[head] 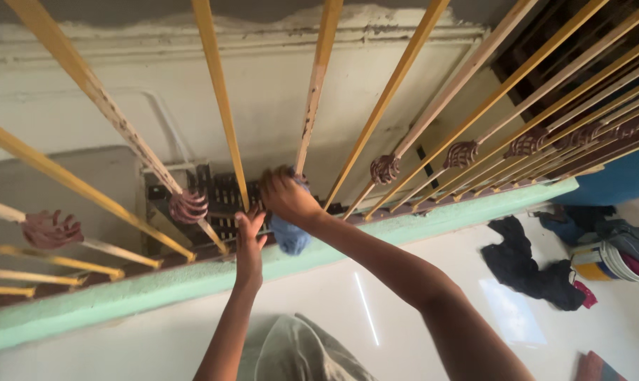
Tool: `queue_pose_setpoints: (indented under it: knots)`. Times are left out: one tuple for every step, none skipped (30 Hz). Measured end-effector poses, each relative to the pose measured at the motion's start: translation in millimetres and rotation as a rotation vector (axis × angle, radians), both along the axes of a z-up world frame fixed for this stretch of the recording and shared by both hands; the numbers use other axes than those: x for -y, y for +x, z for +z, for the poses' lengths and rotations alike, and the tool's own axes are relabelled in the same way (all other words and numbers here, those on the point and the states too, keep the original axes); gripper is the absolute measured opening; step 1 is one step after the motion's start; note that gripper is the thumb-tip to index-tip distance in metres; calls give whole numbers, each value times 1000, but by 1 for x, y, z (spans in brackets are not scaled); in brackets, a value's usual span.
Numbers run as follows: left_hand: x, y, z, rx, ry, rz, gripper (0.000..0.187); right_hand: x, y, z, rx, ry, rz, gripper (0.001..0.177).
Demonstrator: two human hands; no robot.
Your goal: The person wipes the vertical bars and top rail of a balcony railing using a blue cloth.
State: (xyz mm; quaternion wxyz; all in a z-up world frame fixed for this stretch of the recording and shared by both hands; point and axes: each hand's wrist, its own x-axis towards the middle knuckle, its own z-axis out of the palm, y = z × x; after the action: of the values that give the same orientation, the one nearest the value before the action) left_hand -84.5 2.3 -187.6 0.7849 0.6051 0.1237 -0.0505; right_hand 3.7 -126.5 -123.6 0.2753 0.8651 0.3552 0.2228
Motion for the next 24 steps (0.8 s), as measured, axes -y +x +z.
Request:
queue_pose_setpoints:
  knots:
    - [2,-1,-5,7,9,-11,101,-13,5,-8,-206,-20,-183,29]
    - [5,-5,-9,10,3,-7,100,-20,5,-15,-159,-4,-196,32]
    - [11,-2,-10,26,-2,-7,99,-24,11,-16,-100,14,-211,37]
    - [13,1,-9,42,-8,-7,97,-26,15,-14,-40,33,-227,44]
    - [15,0,-8,63,-2,-16,96,-20,13,-13,38,1,-114,45]
    - [14,0,-5,84,4,-25,96,-7,8,-10,114,-30,-1,46]
    - [13,-1,-1,108,9,-31,95,6,5,-6,192,-62,116,47]
    - [12,-3,3,104,-11,-35,94,19,0,-4,252,-36,176,48]
    - [10,-4,8,102,-31,-36,93,32,-5,-3,313,-10,239,51]
    - [9,-5,12,101,-50,-38,92,41,-9,-5,374,16,302,56]
    - [8,-6,14,113,-63,-72,92,46,-9,-10,322,45,322,57]
    - [8,-7,16,126,-76,-105,91,50,-6,-17,270,73,342,59]
    - [7,-8,16,141,-87,-134,90,54,-2,-25,220,101,365,62]
    - [6,-7,14,135,-107,-137,90,62,0,-34,222,115,374,62]
    - [5,-7,11,126,-129,-138,89,72,1,-43,221,128,385,63]
    - [5,-9,8,117,-151,-139,89,83,1,-52,219,142,395,63]
    - [5,-10,6,103,-144,-128,88,94,1,-59,118,183,425,60]
    - [5,-11,4,88,-136,-118,87,104,0,-66,16,223,454,57]
    - [6,-11,4,75,-129,-110,86,111,-3,-70,-86,262,480,54]
    - [10,-11,6,46,-53,-112,86,115,-9,-72,-137,350,488,54]
    - [15,-12,9,15,25,-117,85,119,-18,-71,-189,440,493,53]
    - [21,-12,14,-17,102,-121,84,120,-29,-67,-241,530,497,53]
    - [25,-14,21,58,143,-173,80,120,-40,-59,-262,697,483,56]
    - [27,-19,28,134,184,-225,75,118,-52,-50,-282,864,468,61]
